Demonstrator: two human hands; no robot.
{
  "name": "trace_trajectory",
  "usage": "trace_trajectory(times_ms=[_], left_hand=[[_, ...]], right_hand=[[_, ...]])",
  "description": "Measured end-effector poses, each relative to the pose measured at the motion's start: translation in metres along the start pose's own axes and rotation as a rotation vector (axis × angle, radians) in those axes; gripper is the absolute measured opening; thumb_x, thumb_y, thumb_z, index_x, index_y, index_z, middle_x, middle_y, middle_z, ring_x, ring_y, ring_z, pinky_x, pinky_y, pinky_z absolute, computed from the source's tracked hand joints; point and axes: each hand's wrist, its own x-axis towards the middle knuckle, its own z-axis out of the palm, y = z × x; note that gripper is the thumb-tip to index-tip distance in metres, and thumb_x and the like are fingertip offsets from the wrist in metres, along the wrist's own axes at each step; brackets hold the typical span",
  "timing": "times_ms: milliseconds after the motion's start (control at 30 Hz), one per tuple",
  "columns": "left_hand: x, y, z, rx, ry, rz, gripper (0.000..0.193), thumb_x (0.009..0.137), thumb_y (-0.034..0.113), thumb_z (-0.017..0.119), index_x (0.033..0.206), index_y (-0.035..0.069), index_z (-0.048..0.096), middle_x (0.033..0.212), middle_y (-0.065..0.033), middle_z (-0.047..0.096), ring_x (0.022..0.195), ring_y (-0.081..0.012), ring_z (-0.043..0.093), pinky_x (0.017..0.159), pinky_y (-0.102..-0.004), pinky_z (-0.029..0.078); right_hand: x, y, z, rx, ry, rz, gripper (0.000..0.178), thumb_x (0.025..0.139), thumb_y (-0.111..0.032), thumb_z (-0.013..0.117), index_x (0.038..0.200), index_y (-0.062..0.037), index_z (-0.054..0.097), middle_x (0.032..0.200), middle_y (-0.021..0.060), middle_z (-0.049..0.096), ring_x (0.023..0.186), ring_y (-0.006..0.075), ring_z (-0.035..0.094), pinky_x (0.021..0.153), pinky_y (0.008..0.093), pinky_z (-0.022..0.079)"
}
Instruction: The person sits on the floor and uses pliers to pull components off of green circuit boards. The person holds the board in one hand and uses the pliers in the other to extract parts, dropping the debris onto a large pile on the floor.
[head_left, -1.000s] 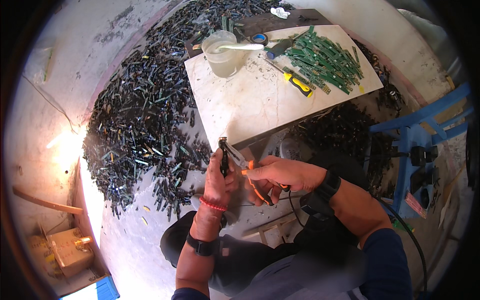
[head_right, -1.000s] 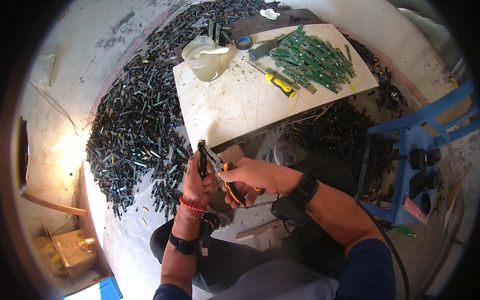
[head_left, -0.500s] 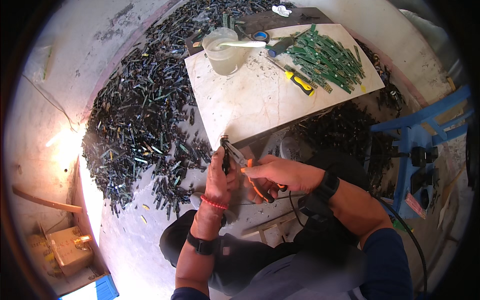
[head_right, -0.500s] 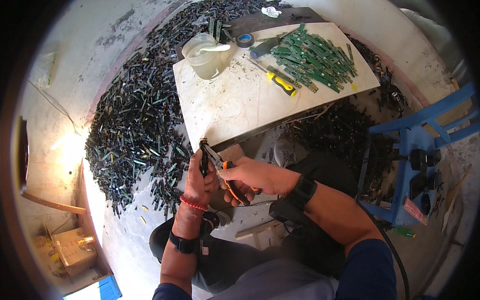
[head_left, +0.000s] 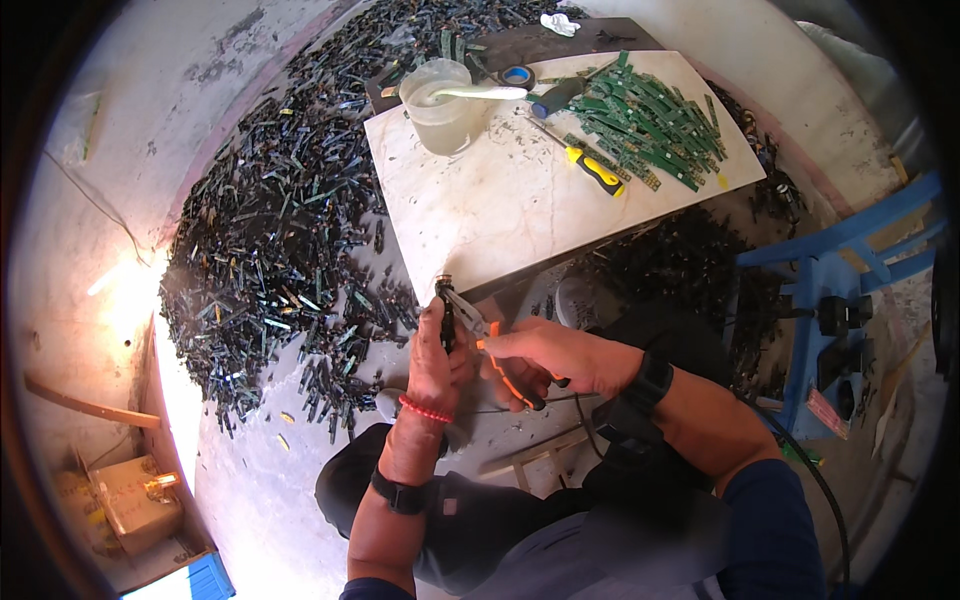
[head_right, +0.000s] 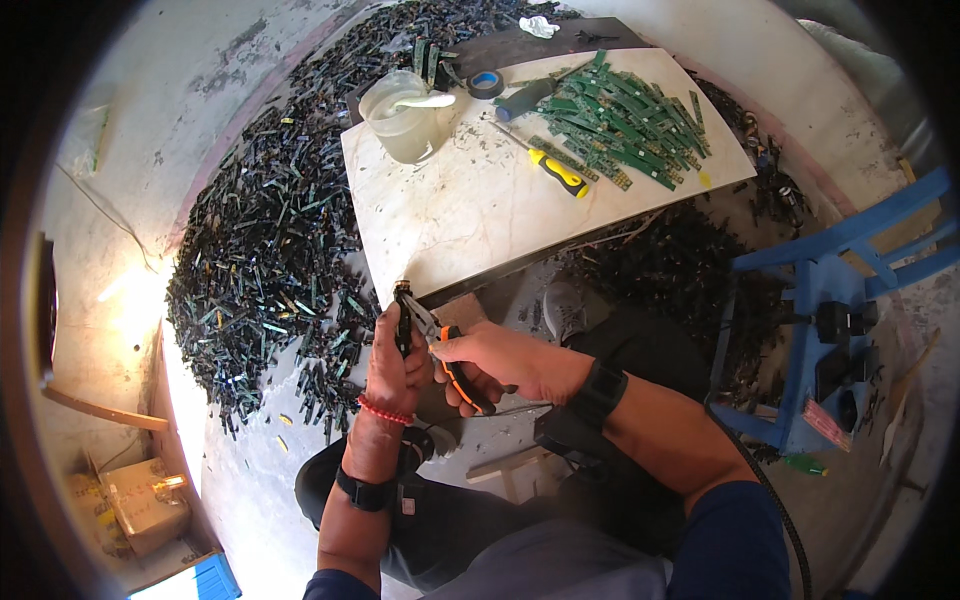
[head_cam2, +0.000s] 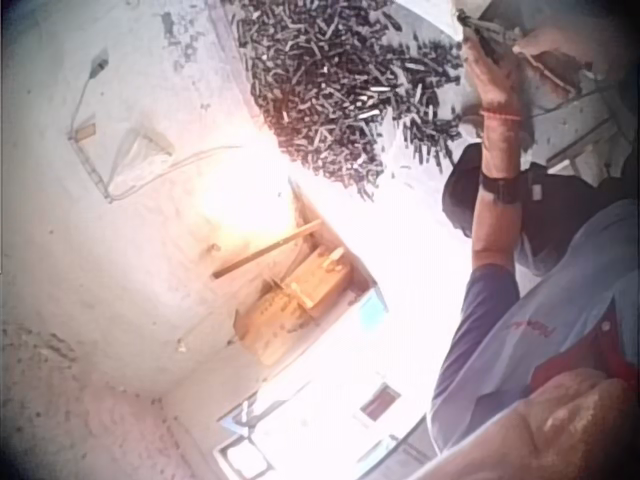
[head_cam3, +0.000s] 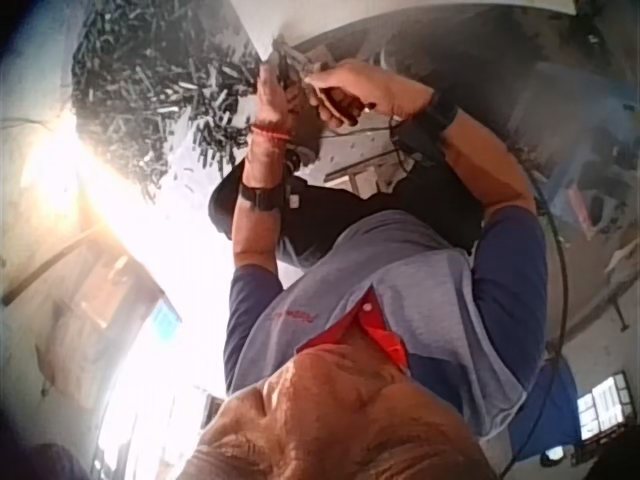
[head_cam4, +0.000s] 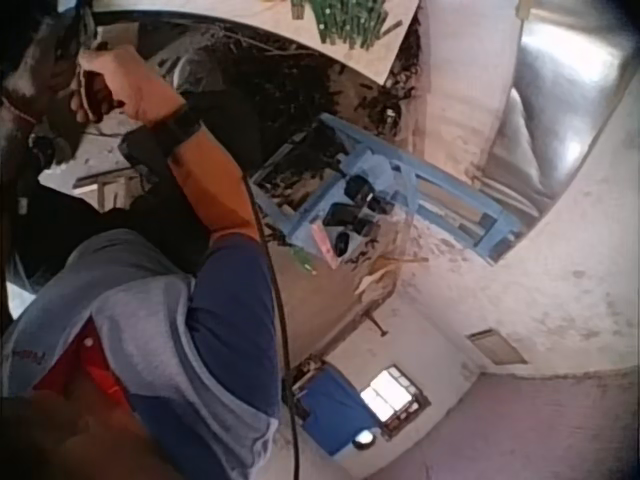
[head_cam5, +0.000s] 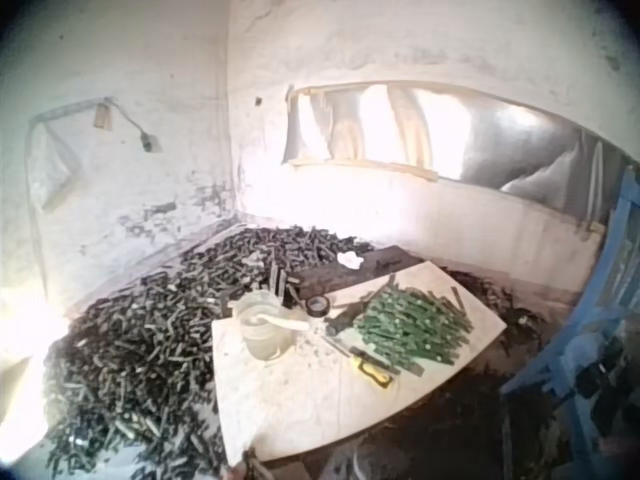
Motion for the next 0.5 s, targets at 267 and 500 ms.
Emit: trace_trajectory(times_ms=[267,500], left_hand=[[0.001,-0.001,-0.006,0.043,-0.049,0.052,0.047,0.086,0.057,0.047,0.072,0.012,0.047,0.052,0.0056,0.035,0.038,-0.0040,0.024,0.035,-0.0211,0.015],[0.004,-0.003,-0.009,0.061,-0.034,0.021,0.047,0.084,0.059,0.048,0.074,0.013,0.050,0.052,0.0062,0.034,0.039,-0.0041,0.025,0.036,-0.0216,0.016]], right_hand=[[0.003,0.011,-0.002,0.166,-0.146,-0.058,0.031,0.088,-0.025,0.042,0.103,0.0010,0.051,0.081,0.0109,0.061,0.069,0.0197,0.062,0.055,0.0272,0.043],[0.007,0.019,0.001,0.403,-0.150,-0.051,0.032,0.090,-0.026,0.041,0.105,0.0011,0.049,0.084,0.0127,0.060,0.071,0.0225,0.061,0.062,0.0360,0.049]])
